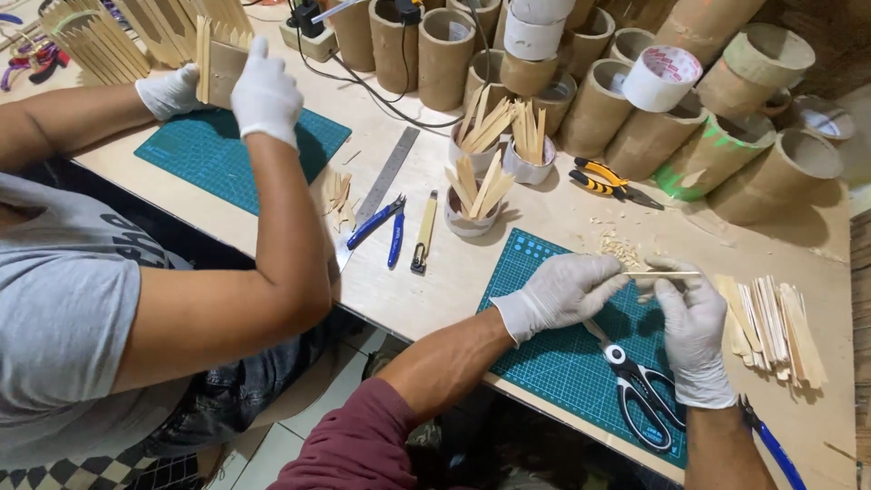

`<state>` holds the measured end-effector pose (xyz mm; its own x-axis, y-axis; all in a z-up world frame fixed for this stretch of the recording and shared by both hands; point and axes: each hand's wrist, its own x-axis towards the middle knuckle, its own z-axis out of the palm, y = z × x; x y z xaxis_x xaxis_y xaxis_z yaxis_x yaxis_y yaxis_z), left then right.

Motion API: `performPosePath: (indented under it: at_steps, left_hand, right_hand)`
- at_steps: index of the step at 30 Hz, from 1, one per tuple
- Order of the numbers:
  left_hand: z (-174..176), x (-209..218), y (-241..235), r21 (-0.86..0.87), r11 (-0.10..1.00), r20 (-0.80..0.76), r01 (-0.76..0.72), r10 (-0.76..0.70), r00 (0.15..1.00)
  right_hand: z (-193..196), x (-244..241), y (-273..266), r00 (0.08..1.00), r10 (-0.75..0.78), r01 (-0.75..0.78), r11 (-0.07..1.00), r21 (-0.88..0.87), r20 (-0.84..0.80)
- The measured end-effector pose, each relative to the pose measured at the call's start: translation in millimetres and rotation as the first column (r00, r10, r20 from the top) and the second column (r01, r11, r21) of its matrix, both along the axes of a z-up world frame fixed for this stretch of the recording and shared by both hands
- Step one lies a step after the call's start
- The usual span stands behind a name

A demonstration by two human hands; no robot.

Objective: Cutting and assembling wooden sticks and paper components to create a decorative flower craft.

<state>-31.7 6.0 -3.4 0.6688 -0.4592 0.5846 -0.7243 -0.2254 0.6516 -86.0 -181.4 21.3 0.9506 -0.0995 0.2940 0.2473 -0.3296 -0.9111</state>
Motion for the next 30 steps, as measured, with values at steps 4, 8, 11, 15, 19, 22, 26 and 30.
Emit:
performPosePath:
  at_steps: [4,8,11,15,19,22,26,30]
  left_hand:
    - [-1,0,0,0.054,0.998,0.008,0.007,-0.008,1.000]
    - [-2,0,-1,0.073,0.997,0.035,0.005,-0.008,0.999]
    - [1,1,1,0.085,0.996,0.023,0.007,-0.009,1.000]
    - [3,1,2,0.119,0.993,-0.003,-0.007,0.008,1.000]
    - [0,1,1,0.102,0.995,0.007,-0.021,0.021,1.000]
    - [4,1,1,0.141,0.990,-0.012,-0.007,0.008,1.000]
    - [6,0,2,0.129,0.991,-0.008,-0.015,0.016,1.000]
    - [6,0,2,0.138,0.990,-0.007,-0.011,0.012,1.000]
  right_hand:
    - [-12,0,5,0.998,-0.034,0.035,0.999,-0.018,0.045]
    - [-20,1,4,0.996,-0.070,0.073,0.996,-0.050,0.060]
    - [-17,-1,6,0.996,-0.040,0.042,0.999,-0.023,0.073]
    - [-27,-1,-1,0.986,0.102,-0.113,0.990,0.081,0.129]
    - [-8,-7,7,0.992,0.059,-0.052,0.997,-0.064,0.115]
    - [1,-7,13,0.994,-0.044,0.061,0.982,-0.179,0.096]
    - [-13,-5,4,0.987,-0.105,0.136,0.951,-0.277,0.122]
    - [-2,-8,10,0.981,-0.013,0.064,0.965,-0.256,0.194]
